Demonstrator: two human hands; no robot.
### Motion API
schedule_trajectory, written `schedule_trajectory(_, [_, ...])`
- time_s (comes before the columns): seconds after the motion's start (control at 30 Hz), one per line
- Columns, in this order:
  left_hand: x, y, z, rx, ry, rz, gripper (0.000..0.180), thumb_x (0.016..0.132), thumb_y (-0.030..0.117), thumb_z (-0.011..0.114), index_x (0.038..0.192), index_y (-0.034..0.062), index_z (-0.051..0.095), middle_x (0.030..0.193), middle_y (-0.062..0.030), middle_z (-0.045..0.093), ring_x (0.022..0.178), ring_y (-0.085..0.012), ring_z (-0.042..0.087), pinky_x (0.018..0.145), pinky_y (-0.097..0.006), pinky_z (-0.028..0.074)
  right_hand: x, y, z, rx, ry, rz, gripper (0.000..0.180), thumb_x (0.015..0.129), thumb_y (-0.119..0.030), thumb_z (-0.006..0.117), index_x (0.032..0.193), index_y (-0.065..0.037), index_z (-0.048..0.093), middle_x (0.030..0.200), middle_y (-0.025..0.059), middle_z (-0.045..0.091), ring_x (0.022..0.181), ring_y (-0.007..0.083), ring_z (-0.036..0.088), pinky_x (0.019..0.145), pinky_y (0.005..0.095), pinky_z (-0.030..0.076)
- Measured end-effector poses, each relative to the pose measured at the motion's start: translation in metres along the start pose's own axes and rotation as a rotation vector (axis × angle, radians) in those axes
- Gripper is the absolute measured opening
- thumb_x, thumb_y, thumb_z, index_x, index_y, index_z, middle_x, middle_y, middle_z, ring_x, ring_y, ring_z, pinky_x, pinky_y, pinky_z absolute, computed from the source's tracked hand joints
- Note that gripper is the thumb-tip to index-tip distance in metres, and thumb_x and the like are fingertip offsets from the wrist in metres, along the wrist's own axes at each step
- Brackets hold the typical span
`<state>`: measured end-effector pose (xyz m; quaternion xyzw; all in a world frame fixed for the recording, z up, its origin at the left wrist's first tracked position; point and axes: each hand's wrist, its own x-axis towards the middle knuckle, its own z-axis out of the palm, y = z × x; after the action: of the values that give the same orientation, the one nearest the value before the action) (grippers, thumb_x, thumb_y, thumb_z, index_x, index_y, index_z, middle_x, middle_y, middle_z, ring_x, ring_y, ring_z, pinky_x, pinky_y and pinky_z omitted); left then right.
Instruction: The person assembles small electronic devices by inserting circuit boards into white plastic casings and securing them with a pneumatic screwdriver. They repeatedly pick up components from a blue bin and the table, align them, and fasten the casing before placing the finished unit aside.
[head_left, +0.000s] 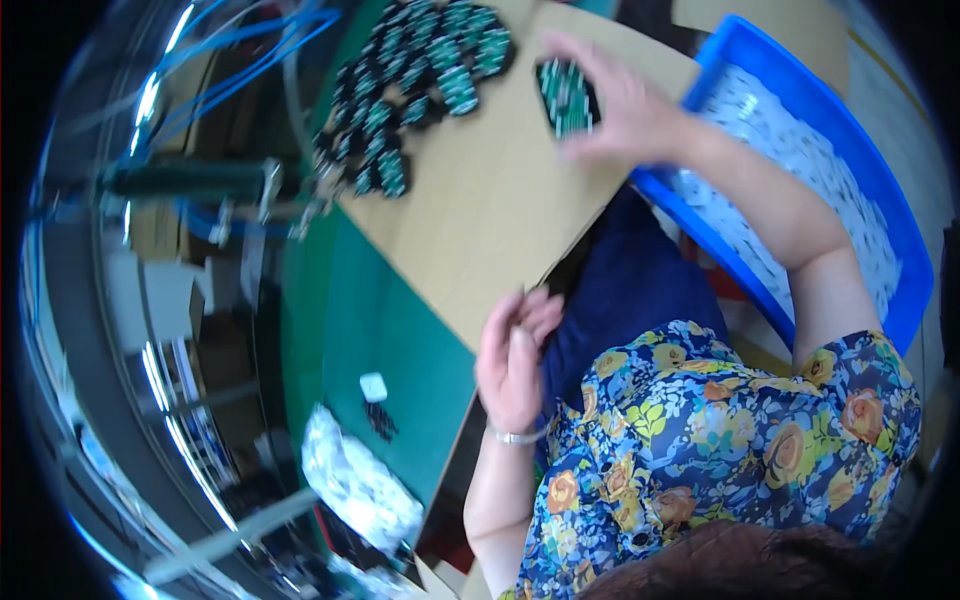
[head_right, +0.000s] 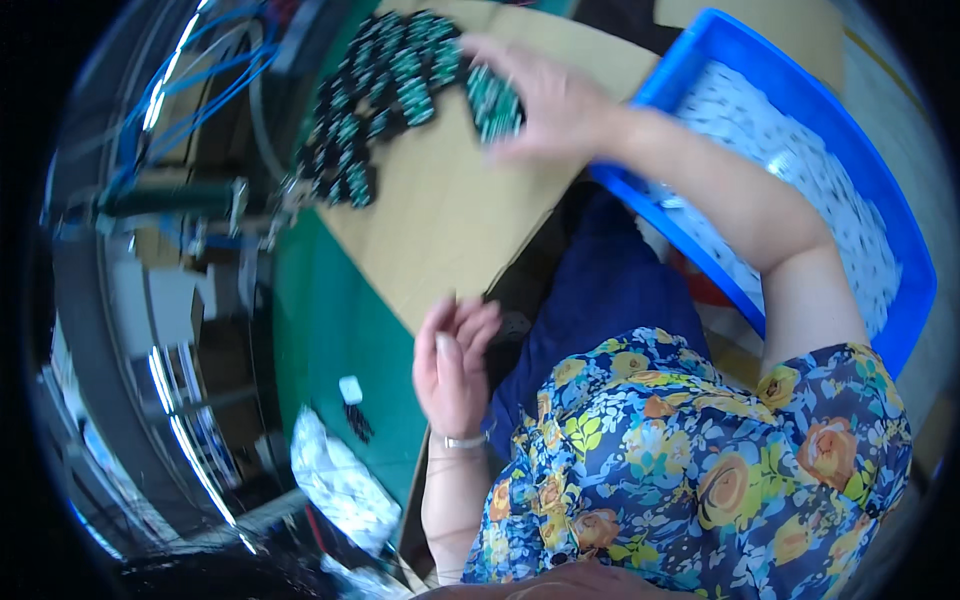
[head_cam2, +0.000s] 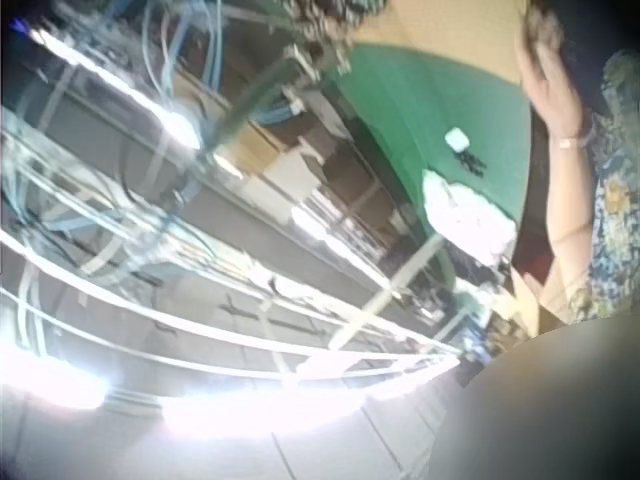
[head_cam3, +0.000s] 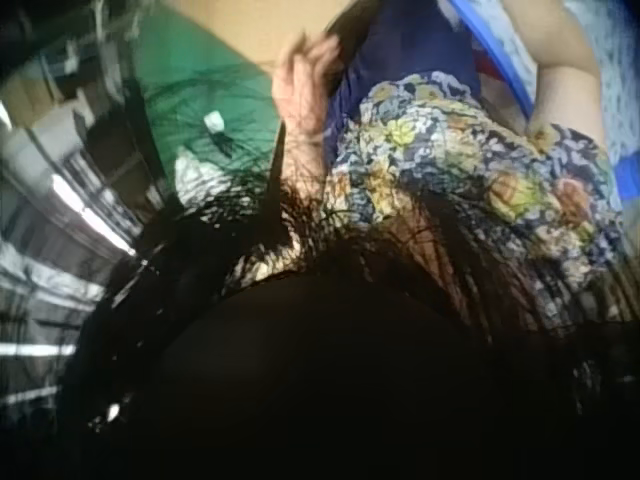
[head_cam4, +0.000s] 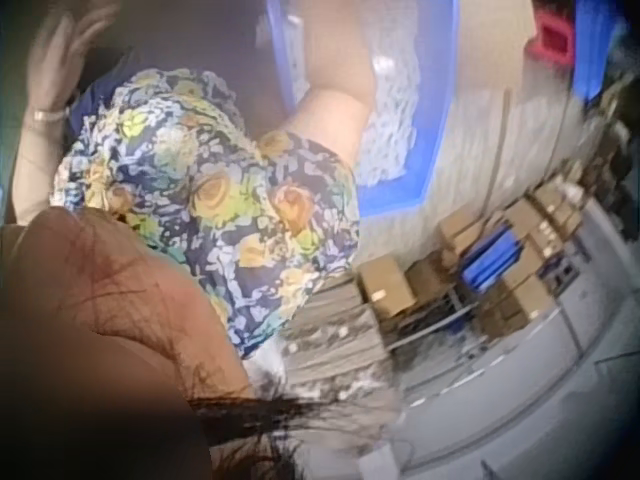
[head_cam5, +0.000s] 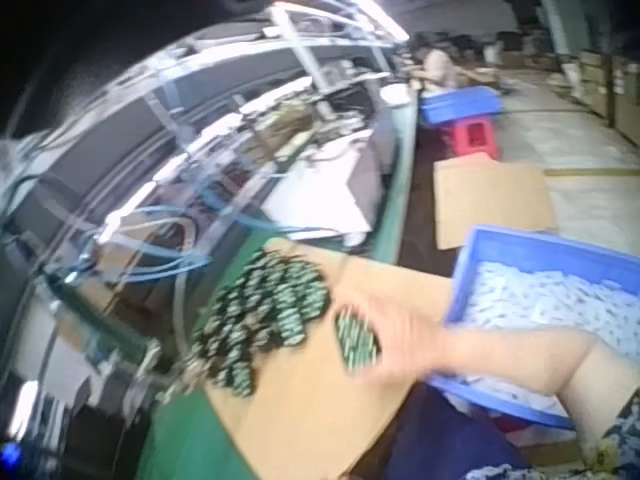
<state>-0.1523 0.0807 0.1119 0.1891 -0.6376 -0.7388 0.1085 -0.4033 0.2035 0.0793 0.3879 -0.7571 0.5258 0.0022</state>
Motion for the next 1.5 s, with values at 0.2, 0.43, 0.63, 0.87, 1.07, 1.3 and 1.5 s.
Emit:
schedule_trajectory(0.2, [0.086,-0.063,0.072,-0.703,-0.310,-0.865,0.051,0.095,0.040,0.031,0.136,0.0098,0.025,0.129,-0.0088,0.042,0.119,-0.0226,0.043,0.092,-0.042,0.044,-0.121,0.015,0.016,0.037,0.033,-0.057,0.087,0.059,-0.037,0.077,0.126,0.000,0.036,0.108,0.0159,0.050,0.102,0.0329,0.049,0.093,0.0426,0.037])
schedule_trajectory(0.43, [0.091,-0.103,0.067,-0.651,-0.441,-0.878,0.056,0.091,0.047,0.038,0.134,0.0134,0.029,0.109,-0.0139,0.053,0.089,-0.0282,0.058,0.080,-0.040,0.048,-0.171,0.115,-0.034,0.103,0.244,0.527,0.062,0.068,-0.028,0.074,0.120,-0.006,0.047,0.117,0.0129,0.050,0.113,0.0301,0.045,0.098,0.0381,0.033])
schedule_trajectory(0.63, [0.109,-0.102,0.080,-0.560,-0.450,-0.937,0.058,0.089,0.046,0.044,0.134,0.0120,0.028,0.108,-0.0143,0.054,0.090,-0.0288,0.059,0.078,-0.040,0.049,-0.190,0.289,-0.024,-0.637,0.292,0.729,0.034,0.074,-0.029,0.066,0.102,-0.011,0.060,0.107,0.0117,0.055,0.103,0.0307,0.049,0.090,0.0390,0.038])
schedule_trajectory(0.87, [0.109,-0.097,0.086,-0.530,-0.448,-0.891,0.059,0.089,0.044,0.044,0.134,0.0105,0.026,0.108,-0.0142,0.054,0.090,-0.0281,0.059,0.079,-0.040,0.048,-0.147,0.317,-0.029,-0.437,0.263,1.308,0.039,0.077,-0.043,0.059,0.099,-0.010,0.063,0.095,0.0100,0.064,0.091,0.0263,0.060,0.079,0.0392,0.046])
schedule_trajectory(1.07, [0.108,-0.094,0.098,-0.485,-0.471,-0.851,0.057,0.091,0.044,0.042,0.134,0.0101,0.027,0.109,-0.0144,0.054,0.090,-0.0275,0.058,0.079,-0.040,0.047,-0.146,0.324,-0.039,-0.246,0.164,1.416,0.042,0.076,-0.048,0.057,0.098,-0.012,0.064,0.102,0.0124,0.063,0.100,0.0276,0.058,0.085,0.0408,0.044])
schedule_trajectory(1.3, [0.069,-0.095,0.117,-0.487,-0.369,-0.882,0.056,0.088,0.047,0.046,0.132,0.0148,0.032,0.111,-0.0127,0.053,0.090,-0.0275,0.057,0.079,-0.042,0.046,-0.181,0.310,-0.030,-0.106,0.260,1.317,0.036,0.073,-0.038,0.062,0.080,-0.003,0.065,0.080,0.0155,0.065,0.076,0.0255,0.062,0.072,0.0370,0.048])
schedule_trajectory(1.5, [0.069,-0.100,0.123,-0.385,-0.498,-0.941,0.056,0.090,0.043,0.045,0.133,0.0109,0.031,0.113,-0.0120,0.053,0.089,-0.0250,0.058,0.078,-0.036,0.048,-0.244,0.253,-0.040,0.303,0.291,1.214,0.030,0.079,-0.031,0.062,0.082,-0.001,0.062,0.068,0.0056,0.060,0.064,0.0129,0.058,0.053,0.0275,0.045])
